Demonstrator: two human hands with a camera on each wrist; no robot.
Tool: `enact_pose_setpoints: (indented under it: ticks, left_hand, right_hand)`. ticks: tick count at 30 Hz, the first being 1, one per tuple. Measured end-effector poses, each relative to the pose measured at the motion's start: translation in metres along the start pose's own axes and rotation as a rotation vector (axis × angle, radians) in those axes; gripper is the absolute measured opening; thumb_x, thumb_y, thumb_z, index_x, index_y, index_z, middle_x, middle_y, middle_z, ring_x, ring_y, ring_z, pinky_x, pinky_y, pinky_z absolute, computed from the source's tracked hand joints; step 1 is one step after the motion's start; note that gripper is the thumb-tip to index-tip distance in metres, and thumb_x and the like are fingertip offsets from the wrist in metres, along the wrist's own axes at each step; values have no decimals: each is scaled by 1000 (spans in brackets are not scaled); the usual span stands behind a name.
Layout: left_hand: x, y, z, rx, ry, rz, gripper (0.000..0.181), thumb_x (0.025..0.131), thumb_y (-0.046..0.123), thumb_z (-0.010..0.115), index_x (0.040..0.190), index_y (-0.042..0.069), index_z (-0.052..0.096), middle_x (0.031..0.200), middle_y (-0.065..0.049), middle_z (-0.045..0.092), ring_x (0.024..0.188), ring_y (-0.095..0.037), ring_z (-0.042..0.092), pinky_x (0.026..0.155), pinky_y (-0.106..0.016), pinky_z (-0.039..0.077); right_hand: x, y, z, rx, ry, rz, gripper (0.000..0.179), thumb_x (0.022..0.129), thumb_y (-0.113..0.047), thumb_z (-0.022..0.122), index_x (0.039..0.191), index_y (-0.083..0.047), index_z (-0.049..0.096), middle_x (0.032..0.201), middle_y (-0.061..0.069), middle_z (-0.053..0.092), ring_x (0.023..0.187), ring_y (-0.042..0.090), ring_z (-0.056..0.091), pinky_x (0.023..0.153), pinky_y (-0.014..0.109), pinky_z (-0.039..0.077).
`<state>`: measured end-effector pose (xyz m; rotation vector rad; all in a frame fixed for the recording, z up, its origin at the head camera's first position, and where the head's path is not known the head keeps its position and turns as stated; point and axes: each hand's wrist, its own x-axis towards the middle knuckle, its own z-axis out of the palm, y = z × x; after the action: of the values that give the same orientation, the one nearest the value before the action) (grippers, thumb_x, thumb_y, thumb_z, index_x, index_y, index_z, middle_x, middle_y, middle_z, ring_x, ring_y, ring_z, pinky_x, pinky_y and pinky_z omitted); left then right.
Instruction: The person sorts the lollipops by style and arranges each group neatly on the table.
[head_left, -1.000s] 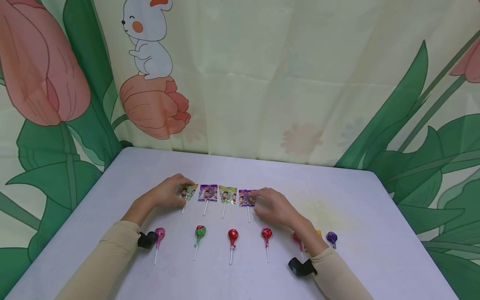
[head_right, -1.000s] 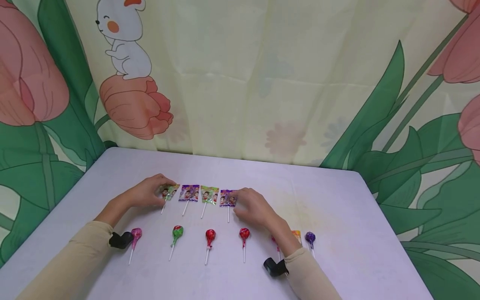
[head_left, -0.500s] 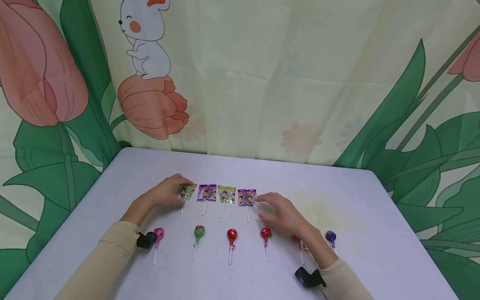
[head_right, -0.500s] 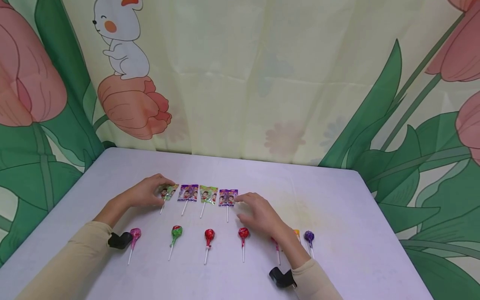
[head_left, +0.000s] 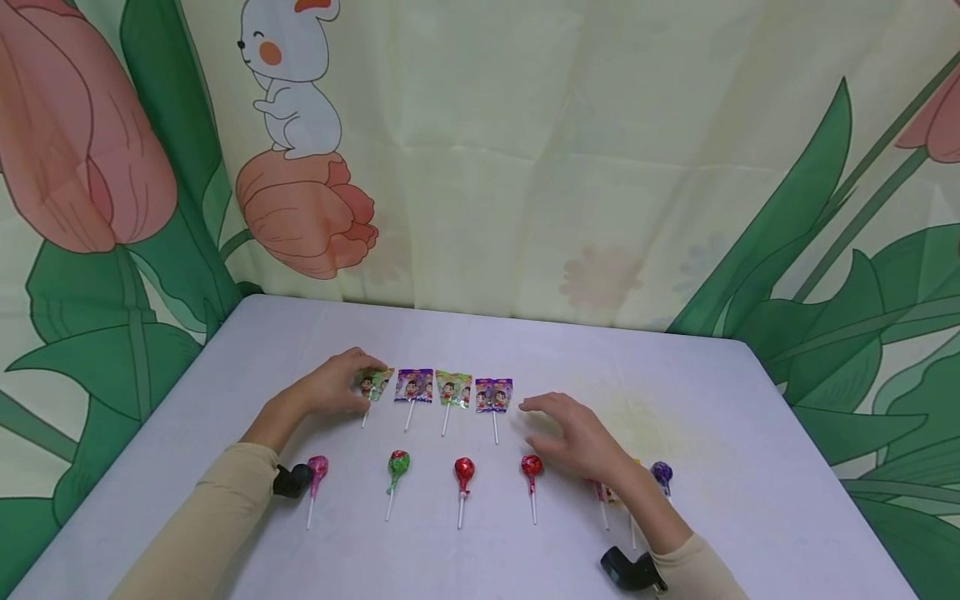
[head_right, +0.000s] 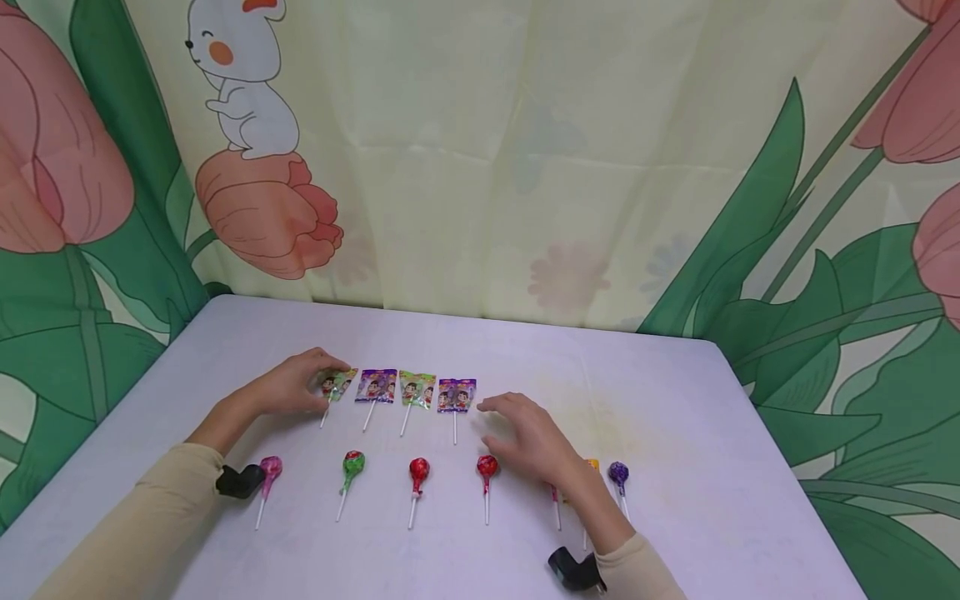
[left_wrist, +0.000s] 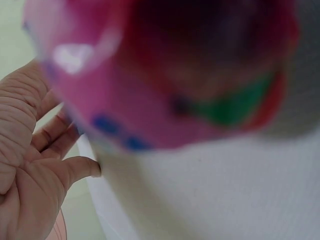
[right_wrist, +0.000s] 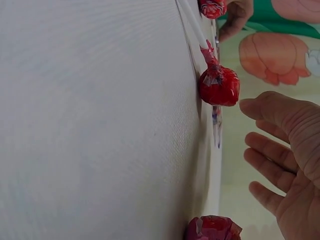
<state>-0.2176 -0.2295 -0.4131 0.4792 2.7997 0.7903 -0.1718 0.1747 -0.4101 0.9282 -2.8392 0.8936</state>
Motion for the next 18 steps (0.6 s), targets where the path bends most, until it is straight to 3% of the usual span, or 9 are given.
enact_pose_setpoints:
  ticks: [8, 14, 18]
  left_hand:
    - [1, 0, 0, 2, 1, 9, 60, 79, 8, 83, 135, 2, 62, 121, -13, 59, 116, -30, 56, 106, -54, 47]
    - [1, 0, 0, 8, 1, 7, 60, 79, 7, 83, 135, 2, 62, 121, -12, 60, 116, -30, 56, 106, -54, 47]
    - [1, 0, 0, 10, -3, 2, 59, 79, 7, 83, 135, 2, 62, 122, -13, 60, 117, -30, 56, 107, -54, 46]
  right_hand:
    - [-10, 3, -4, -12, 30, -23, 42, 87, -13, 81, 127, -10, 68, 127, 2, 69, 121, 26, 63, 100, 50, 52]
    - [-18, 1, -8, 0, 4, 50, 44, 88, -15, 81, 129, -11, 67, 129, 2, 68, 123, 25, 62, 101, 50, 53]
    - [-23, 2, -10, -4, 10, 39, 45, 87, -13, 82, 129, -11, 67, 129, 1, 68, 122, 24, 62, 101, 49, 53]
